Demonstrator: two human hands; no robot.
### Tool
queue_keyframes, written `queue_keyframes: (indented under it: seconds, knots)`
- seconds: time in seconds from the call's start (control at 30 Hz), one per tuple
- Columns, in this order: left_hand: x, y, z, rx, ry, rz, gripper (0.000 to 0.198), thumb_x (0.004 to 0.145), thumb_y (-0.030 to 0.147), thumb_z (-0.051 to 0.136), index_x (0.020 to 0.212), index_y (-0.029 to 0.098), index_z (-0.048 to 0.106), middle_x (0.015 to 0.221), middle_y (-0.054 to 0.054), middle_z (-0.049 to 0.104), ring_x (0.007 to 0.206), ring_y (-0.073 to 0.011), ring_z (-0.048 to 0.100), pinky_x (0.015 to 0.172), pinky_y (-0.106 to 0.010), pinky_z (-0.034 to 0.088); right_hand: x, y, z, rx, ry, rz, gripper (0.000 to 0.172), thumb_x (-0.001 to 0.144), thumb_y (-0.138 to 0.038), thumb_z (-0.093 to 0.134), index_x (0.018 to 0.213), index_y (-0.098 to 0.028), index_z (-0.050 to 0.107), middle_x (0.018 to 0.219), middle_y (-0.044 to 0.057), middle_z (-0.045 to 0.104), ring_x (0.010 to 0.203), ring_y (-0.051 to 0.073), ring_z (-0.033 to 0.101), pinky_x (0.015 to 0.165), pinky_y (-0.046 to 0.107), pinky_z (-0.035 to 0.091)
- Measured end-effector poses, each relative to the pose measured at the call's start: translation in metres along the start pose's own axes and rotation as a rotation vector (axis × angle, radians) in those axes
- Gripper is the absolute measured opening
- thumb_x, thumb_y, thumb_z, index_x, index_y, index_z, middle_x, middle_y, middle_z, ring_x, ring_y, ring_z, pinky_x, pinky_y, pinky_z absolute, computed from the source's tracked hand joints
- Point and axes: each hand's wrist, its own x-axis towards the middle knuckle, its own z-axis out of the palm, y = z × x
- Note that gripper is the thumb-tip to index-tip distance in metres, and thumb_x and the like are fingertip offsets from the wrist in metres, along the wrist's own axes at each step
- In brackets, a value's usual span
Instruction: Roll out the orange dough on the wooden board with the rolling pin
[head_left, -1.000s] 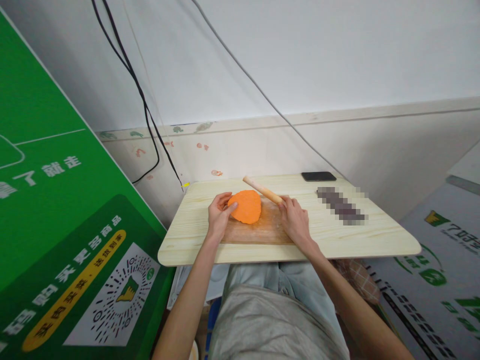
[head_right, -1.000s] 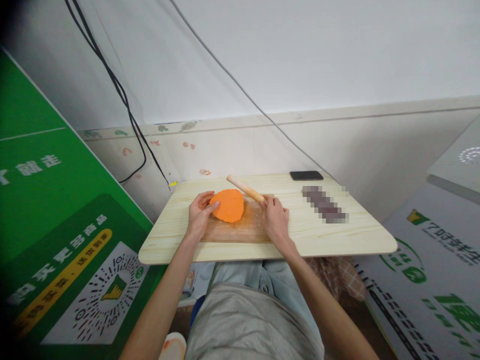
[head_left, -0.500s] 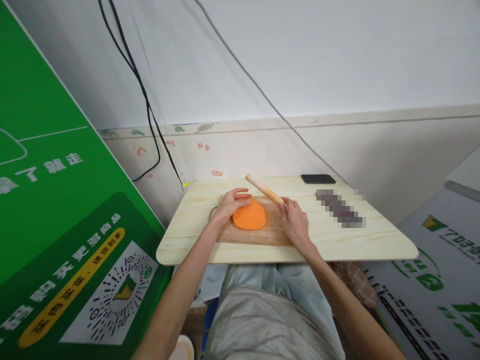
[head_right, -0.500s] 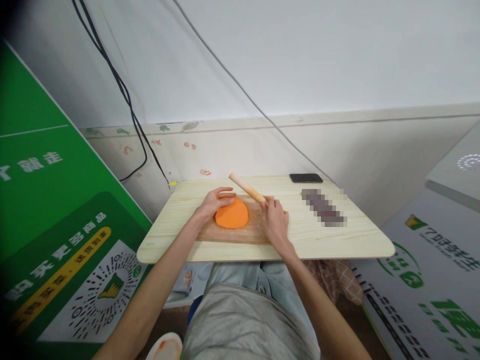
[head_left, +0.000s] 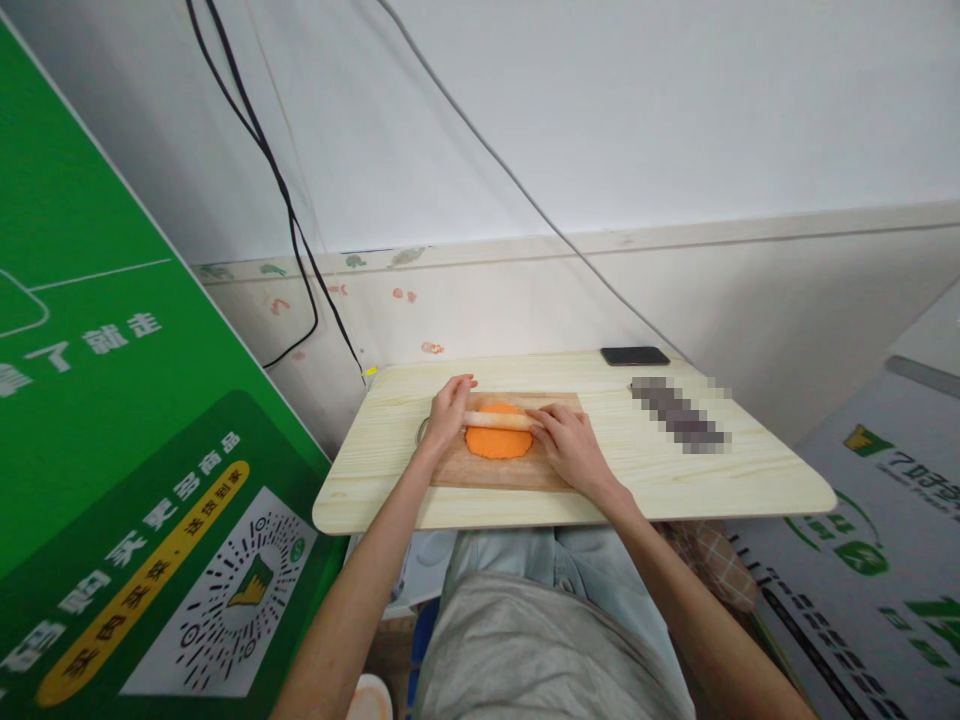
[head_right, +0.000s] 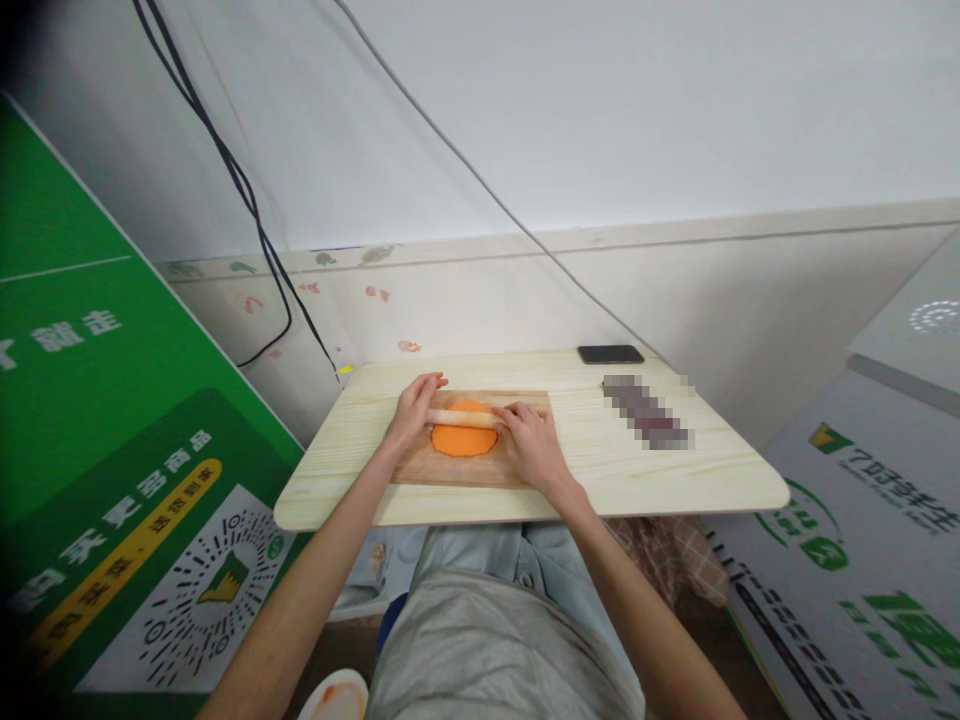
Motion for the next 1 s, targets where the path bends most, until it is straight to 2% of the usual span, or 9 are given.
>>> queue_keyframes:
  seconds: [0.13,0.23,0.33,0.4,0.5,0.63,0.73,1.0]
  knots:
    - [-0.006,-0.001,0.003,0.389,-0.071,0.103,0.027,0.101,0.03,0.056,0.114,0.02,0.077,0.121,-0.013,0.079,0.119,-0.0287,0.071,0.115,-0.045,0.049,0.001,0.001,0.0,-0.019,0.01,-0.017,0.038,0.111,-0.024,0.045,0.137,-0.021,0.073,0.128,0.013,0.075,0.121,0.027,0.067,0.101,0.041,0.048]
    - [-0.008,0.005,-0.001,0.585,-0.119,0.168,0.034,0.099,0.022,0.055,0.127,0.021,0.074,0.133,-0.014,0.074,0.13,-0.0307,0.065,0.12,-0.048,0.044,0.005,0.006,-0.008,-0.024,-0.027,-0.068,0.04,0.11,-0.023,0.046,0.14,-0.024,0.072,0.132,0.013,0.073,0.122,0.027,0.067,0.101,0.042,0.05]
    - [-0.004,0.015,-0.005,0.725,-0.225,0.163,0.045,0.096,0.016,0.053,0.137,0.023,0.069,0.145,-0.015,0.068,0.137,-0.0336,0.06,0.12,-0.052,0.042,0.016,0.012,-0.02,-0.035,-0.065,-0.145,0.037,0.109,-0.027,0.052,0.139,-0.028,0.074,0.137,0.011,0.069,0.124,0.027,0.066,0.102,0.04,0.051]
    - [0.0,0.021,-0.006,0.795,-0.307,0.147,0.056,0.092,0.012,0.053,0.144,0.025,0.065,0.15,-0.014,0.065,0.139,-0.0341,0.057,0.119,-0.052,0.042,0.026,0.012,-0.026,-0.034,-0.095,-0.161,0.033,0.11,-0.031,0.052,0.127,-0.025,0.08,0.134,0.011,0.07,0.113,0.024,0.071,0.099,0.036,0.052]
    - [0.005,0.024,-0.004,0.834,-0.376,0.13,0.064,0.087,0.01,0.053,0.149,0.025,0.062,0.151,-0.014,0.065,0.139,-0.0341,0.057,0.119,-0.051,0.041,0.04,0.008,-0.026,-0.108,-0.143,-0.073,0.043,0.114,-0.039,0.046,0.106,-0.02,0.084,0.121,0.011,0.077,0.093,0.021,0.075,0.086,0.032,0.053]
    - [0.005,0.017,0.001,0.835,-0.334,0.132,0.052,0.096,0.016,0.048,0.145,0.024,0.065,0.147,-0.014,0.069,0.137,-0.0334,0.059,0.12,-0.052,0.04,0.049,-0.001,-0.018,-0.269,-0.143,0.089,0.056,0.116,-0.043,0.035,0.102,-0.021,0.084,0.107,0.013,0.083,0.097,0.028,0.078,0.079,0.034,0.051]
    - [0.005,0.014,0.002,0.819,-0.284,0.157,0.046,0.102,0.021,0.045,0.142,0.023,0.067,0.143,-0.014,0.071,0.134,-0.0322,0.061,0.118,-0.049,0.042,0.052,-0.004,-0.016,-0.31,-0.156,0.141,0.064,0.117,-0.045,0.03,0.098,-0.019,0.085,0.101,0.016,0.084,0.097,0.03,0.08,0.079,0.035,0.05]
    - [0.012,0.019,-0.006,0.832,-0.221,0.164,0.044,0.109,0.033,0.037,0.132,0.019,0.072,0.135,-0.017,0.074,0.128,-0.0358,0.064,0.114,-0.052,0.045,0.069,-0.006,-0.018,-0.288,-0.203,0.099,0.067,0.117,-0.046,0.027,0.101,-0.018,0.086,0.101,0.015,0.085,0.1,0.029,0.081,0.076,0.034,0.049]
